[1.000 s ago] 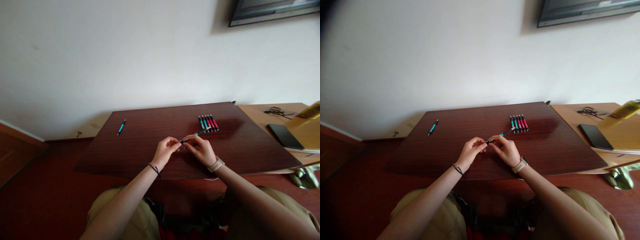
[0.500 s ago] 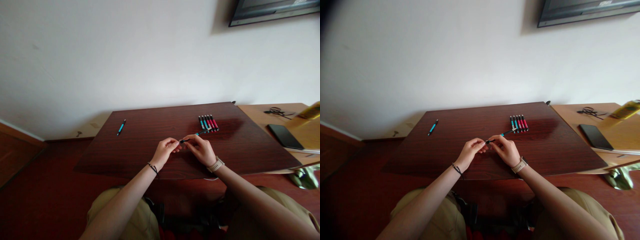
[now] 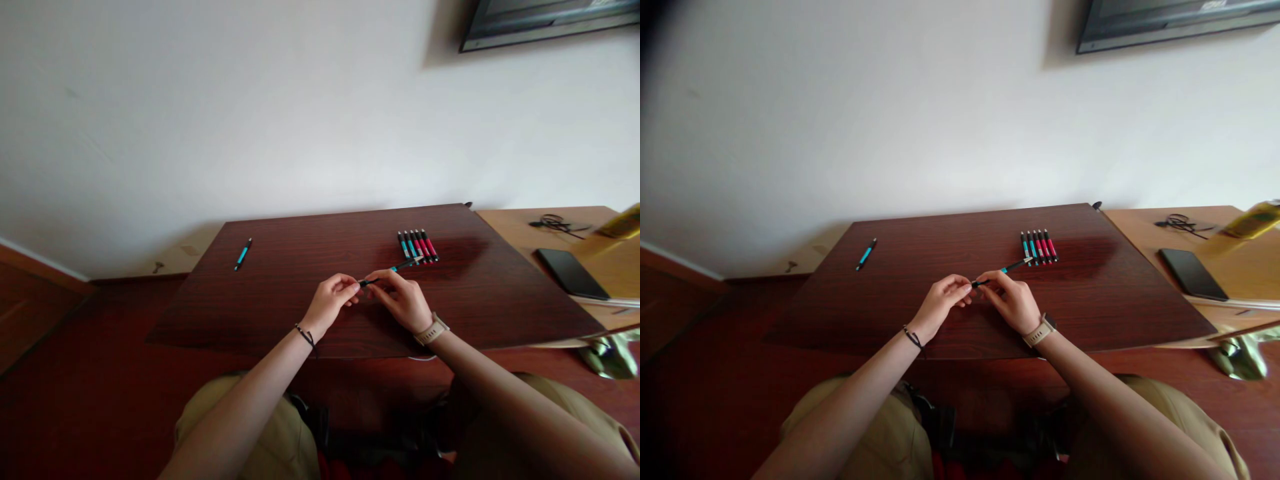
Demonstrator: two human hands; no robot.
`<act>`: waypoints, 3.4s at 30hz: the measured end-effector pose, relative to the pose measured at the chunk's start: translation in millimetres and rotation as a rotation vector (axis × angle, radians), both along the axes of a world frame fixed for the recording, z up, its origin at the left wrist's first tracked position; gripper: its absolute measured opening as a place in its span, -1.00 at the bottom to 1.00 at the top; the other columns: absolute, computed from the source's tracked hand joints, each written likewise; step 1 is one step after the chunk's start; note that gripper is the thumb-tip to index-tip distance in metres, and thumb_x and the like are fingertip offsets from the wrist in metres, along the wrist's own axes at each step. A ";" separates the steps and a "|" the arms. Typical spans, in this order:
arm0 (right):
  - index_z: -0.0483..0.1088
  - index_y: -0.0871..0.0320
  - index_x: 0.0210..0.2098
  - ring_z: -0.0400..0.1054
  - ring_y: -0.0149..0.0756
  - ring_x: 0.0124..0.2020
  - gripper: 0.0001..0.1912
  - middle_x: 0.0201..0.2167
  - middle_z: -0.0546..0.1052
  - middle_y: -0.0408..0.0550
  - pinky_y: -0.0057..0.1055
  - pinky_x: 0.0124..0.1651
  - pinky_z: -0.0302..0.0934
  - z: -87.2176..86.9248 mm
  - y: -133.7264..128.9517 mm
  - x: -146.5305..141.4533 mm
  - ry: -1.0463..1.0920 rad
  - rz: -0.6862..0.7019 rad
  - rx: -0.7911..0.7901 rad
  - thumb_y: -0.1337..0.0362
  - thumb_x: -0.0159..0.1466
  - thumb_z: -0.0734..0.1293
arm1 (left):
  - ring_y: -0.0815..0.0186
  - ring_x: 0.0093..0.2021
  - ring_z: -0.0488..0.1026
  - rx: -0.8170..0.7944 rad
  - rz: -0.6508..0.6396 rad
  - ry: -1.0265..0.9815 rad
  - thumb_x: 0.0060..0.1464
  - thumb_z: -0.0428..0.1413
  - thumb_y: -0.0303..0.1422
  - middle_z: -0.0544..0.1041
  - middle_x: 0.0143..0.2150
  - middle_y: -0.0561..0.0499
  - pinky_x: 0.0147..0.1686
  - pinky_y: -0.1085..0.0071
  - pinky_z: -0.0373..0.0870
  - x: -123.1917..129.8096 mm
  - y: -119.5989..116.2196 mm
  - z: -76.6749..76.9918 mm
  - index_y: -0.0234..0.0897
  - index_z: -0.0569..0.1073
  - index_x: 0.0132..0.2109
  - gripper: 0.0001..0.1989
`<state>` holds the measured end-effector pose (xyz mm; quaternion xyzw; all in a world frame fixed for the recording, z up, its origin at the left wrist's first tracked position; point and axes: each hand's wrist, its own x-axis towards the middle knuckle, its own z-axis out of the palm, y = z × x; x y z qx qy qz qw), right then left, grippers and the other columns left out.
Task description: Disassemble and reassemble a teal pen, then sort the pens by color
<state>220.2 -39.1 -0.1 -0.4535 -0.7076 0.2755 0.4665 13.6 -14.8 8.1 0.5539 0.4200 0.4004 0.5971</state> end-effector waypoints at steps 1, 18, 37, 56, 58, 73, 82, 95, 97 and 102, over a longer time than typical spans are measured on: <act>0.47 0.00 0.01 0.62 -0.26 -0.29 -0.82 -0.25 0.68 -0.13 -0.42 -0.27 0.46 0.0 0.1 -0.1 -0.004 -0.004 0.002 0.18 0.43 0.36 | 0.32 -0.32 0.54 -0.017 -0.020 0.004 0.21 0.24 -0.14 0.62 -0.24 -0.08 -0.31 0.43 0.40 -0.4 0.8 -0.8 -0.30 0.54 -0.14 -0.71; 0.05 -0.06 0.49 0.62 -0.18 -0.27 -0.28 0.06 0.63 0.05 -0.24 -0.16 0.55 5.6 -1.2 -4.1 0.173 -0.059 -0.032 0.08 0.43 0.35 | 0.30 -0.31 0.54 0.068 0.043 0.033 0.20 0.24 -0.11 0.67 -0.22 -0.13 -0.28 0.40 0.40 -20.1 13.5 10.8 -0.30 0.55 -0.16 -0.69; 0.44 0.11 -0.05 0.56 -0.25 -0.32 -0.61 -0.21 0.67 0.03 -0.42 -0.39 0.35 -13.0 22.9 10.1 0.463 -0.093 -0.222 -0.03 0.31 0.47 | 0.31 -0.33 0.51 0.204 0.133 0.152 0.17 0.28 -0.15 0.64 -0.28 -0.08 -0.31 0.40 0.42 -46.2 31.7 7.2 -0.29 0.65 -0.11 -0.70; 0.43 0.09 -0.02 0.60 -0.23 -0.26 -0.61 -0.14 0.68 0.05 -0.41 -0.35 0.38 -12.6 21.9 9.9 0.449 -0.030 -0.226 -0.03 0.34 0.44 | 0.33 -0.30 0.52 0.067 0.242 0.013 0.09 0.35 -0.13 0.61 -0.31 -0.07 -0.26 0.41 0.44 -44.9 32.6 1.9 -0.32 0.59 -0.21 -0.68; 0.43 0.09 -0.02 0.59 -0.23 -0.28 -0.60 -0.15 0.68 0.05 -0.41 -0.35 0.38 -12.3 21.9 9.9 0.443 -0.035 -0.231 -0.05 0.34 0.44 | 0.32 -0.30 0.52 0.075 0.231 0.027 0.08 0.35 -0.13 0.61 -0.31 -0.07 -0.27 0.41 0.42 -45.7 33.3 1.2 -0.32 0.59 -0.21 -0.68; 0.43 0.12 -0.05 0.54 -0.28 -0.35 -0.61 -0.18 0.69 0.06 -0.42 -0.39 0.33 -10.8 21.6 8.7 0.465 -0.051 -0.241 -0.05 0.35 0.43 | 0.37 -0.34 0.50 -0.029 0.210 -0.019 0.14 0.26 -0.12 0.61 -0.25 -0.08 -0.37 0.47 0.35 -43.0 32.1 5.6 -0.30 0.58 -0.18 -0.69; 0.43 0.13 -0.05 0.54 -0.28 -0.35 -0.60 -0.18 0.69 0.07 -0.42 -0.38 0.32 -11.7 21.9 9.0 0.460 -0.051 -0.242 -0.06 0.34 0.44 | 0.37 -0.40 0.45 0.042 0.183 0.054 0.11 0.30 -0.11 0.60 -0.31 -0.07 -0.40 0.44 0.32 -44.0 31.5 7.2 -0.31 0.56 -0.24 -0.68; 0.44 0.08 -0.04 0.53 -0.31 -0.35 -0.65 -0.19 0.69 0.03 -0.44 -0.38 0.28 -13.3 21.7 10.0 0.479 -0.047 -0.243 -0.02 0.36 0.44 | 0.39 -0.38 0.46 -0.003 0.182 0.054 0.15 0.26 -0.12 0.58 -0.28 -0.07 -0.41 0.49 0.33 -42.6 29.1 8.8 -0.31 0.52 -0.22 -0.70; 0.44 0.08 -0.04 0.53 -0.30 -0.35 -0.65 -0.19 0.69 0.03 -0.43 -0.38 0.28 -13.2 21.7 10.0 0.477 -0.049 -0.244 -0.02 0.36 0.44 | 0.38 -0.36 0.47 0.019 0.169 0.065 0.15 0.27 -0.16 0.59 -0.26 -0.07 -0.39 0.49 0.34 -42.8 28.9 9.4 -0.31 0.53 -0.20 -0.72; 0.44 0.08 -0.04 0.53 -0.29 -0.35 -0.63 -0.19 0.69 0.03 -0.42 -0.38 0.28 -13.0 21.6 10.1 0.471 -0.049 -0.239 -0.04 0.35 0.44 | 0.37 -0.30 0.51 0.058 0.168 0.041 0.07 0.32 -0.27 0.59 -0.23 -0.04 -0.32 0.47 0.39 -41.9 28.5 11.8 -0.29 0.54 -0.13 -0.74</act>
